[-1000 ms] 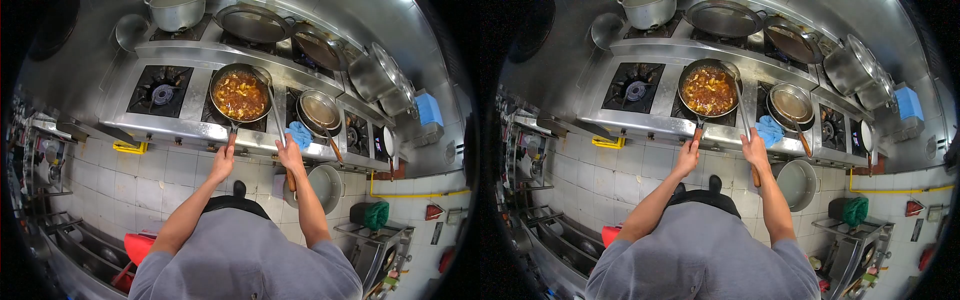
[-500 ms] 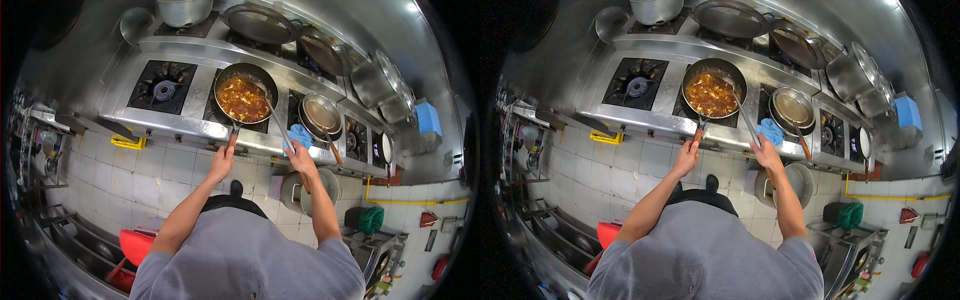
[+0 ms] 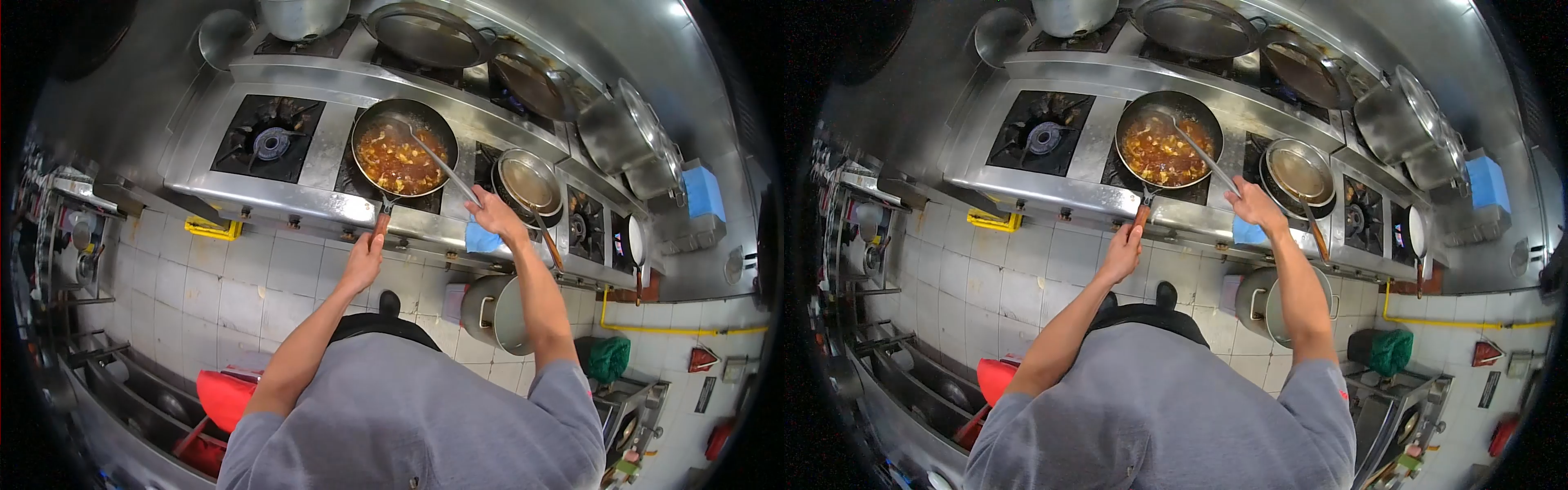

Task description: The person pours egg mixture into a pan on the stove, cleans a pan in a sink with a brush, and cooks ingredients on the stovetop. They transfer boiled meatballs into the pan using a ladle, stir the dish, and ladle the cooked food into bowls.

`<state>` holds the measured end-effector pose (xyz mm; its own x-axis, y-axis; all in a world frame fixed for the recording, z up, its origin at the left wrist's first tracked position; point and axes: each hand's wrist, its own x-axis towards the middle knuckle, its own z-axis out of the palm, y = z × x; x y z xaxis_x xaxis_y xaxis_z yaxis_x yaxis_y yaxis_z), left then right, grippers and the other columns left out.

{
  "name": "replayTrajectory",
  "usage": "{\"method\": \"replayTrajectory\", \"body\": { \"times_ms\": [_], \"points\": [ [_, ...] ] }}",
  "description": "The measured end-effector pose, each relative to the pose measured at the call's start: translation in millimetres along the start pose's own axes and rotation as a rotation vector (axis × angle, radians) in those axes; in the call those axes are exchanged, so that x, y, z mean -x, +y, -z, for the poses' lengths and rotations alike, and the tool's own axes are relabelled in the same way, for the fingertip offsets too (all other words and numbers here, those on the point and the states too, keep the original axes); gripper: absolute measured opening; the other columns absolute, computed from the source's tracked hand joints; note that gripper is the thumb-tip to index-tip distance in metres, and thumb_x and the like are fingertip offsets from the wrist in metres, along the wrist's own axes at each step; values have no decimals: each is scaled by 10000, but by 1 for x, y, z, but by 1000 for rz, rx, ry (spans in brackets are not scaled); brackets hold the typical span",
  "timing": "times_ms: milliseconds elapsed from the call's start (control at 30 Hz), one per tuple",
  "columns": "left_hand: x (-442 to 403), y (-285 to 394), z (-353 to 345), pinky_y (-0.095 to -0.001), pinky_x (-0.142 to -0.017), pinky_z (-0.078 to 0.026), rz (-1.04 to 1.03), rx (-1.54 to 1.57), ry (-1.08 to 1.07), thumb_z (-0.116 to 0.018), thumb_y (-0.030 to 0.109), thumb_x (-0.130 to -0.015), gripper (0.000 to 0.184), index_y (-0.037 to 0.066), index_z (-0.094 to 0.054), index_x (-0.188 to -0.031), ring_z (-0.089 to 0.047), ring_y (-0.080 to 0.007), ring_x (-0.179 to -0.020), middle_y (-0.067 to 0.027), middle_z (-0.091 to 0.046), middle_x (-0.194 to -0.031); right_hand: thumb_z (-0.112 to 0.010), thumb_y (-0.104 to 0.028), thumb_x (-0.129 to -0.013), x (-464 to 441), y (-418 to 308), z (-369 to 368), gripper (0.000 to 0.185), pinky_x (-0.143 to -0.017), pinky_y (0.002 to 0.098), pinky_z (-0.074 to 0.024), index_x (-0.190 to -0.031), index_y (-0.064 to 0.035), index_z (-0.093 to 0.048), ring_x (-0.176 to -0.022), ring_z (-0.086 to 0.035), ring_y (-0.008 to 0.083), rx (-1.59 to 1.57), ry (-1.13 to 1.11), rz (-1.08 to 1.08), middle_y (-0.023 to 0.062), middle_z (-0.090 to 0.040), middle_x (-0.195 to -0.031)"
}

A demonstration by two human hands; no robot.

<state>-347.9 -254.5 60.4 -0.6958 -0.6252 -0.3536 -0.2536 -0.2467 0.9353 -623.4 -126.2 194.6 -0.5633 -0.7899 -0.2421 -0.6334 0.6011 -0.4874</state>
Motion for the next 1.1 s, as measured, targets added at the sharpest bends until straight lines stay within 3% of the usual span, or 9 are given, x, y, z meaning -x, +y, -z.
{"method": "replayTrajectory", "body": {
  "times_ms": [200,433,533,800,867,933,1000,1067,1100],
  "points": [
    [3,18,6,-255,-391,-331,31,-16,0,-459,391,-1008,354,45,-513,-1062,-409,-74,-450,9,-473,-663,-569,-243,-911,22,-44,56,306,-769,528,-429,-1088,-1,-508,-914,-583,479,343,-108,150,295,-618,-863],
    [6,19,4,-258,-392,-338,68,50,5,-465,390,-1005,355,42,-511,-1058,-415,-78,-455,4,-476,-663,-594,-241,-898,13,0,47,307,-767,496,-434,-1056,12,-523,-889,-583,474,177,102,64,288,-624,-882],
    [4,17,1,-256,-393,-336,58,51,-1,-471,386,-1004,347,44,-510,-1045,-412,-78,-455,3,-472,-659,-603,-236,-893,0,36,18,325,-776,483,-432,-1076,21,-526,-887,-581,469,-25,33,25,280,-628,-892],
    [2,14,0,-257,-395,-332,34,13,-10,-478,376,-1003,334,44,-507,-1020,-401,-73,-454,3,-471,-652,-577,-183,-892,24,8,31,286,-734,532,-429,-1064,31,-496,-845,-581,498,211,155,126,310,-606,-802],
    [3,18,0,-321,-516,-430,-4,-33,21,-475,393,-998,400,-1,-535,-966,-524,-140,-560,-44,-540,-665,-563,-224,-911,20,23,26,295,-741,561,-421,-1068,8,-469,-856,-563,513,267,168,133,317,-600,-828],
    [7,29,1,-321,-521,-428,42,-13,6,-474,394,-998,400,0,-535,-973,-522,-141,-566,-45,-541,-669,-548,-193,-907,20,35,20,291,-734,560,-438,-1062,36,-455,-815,-575,524,324,118,119,311,-603,-742],
    [9,32,-1,-321,-525,-427,94,18,-3,-473,395,-998,400,0,-534,-979,-521,-142,-572,-45,-543,-673,-534,-220,-922,36,40,7,309,-721,561,-459,-1061,39,-439,-796,-571,538,294,48,33,348,-595,-803],
    [6,26,-5,-320,-520,-424,66,44,8,-470,401,-996,407,-1,-532,-987,-519,-143,-567,-46,-544,-676,-516,-273,-965,61,34,-7,278,-479,424,-427,-1090,-31,-459,-516,-539,304,58,-37,-92,148,-536,-656],
    [3,22,-7,-320,-520,-424,69,50,10,-470,401,-996,407,-1,-532,-987,-519,-143,-567,-46,-544,-676,-516,-273,-965,72,20,-12,278,-479,424,-427,-1090,-31,-459,-516,-539,304,63,-41,-92,148,-536,-656]
  ]
}}
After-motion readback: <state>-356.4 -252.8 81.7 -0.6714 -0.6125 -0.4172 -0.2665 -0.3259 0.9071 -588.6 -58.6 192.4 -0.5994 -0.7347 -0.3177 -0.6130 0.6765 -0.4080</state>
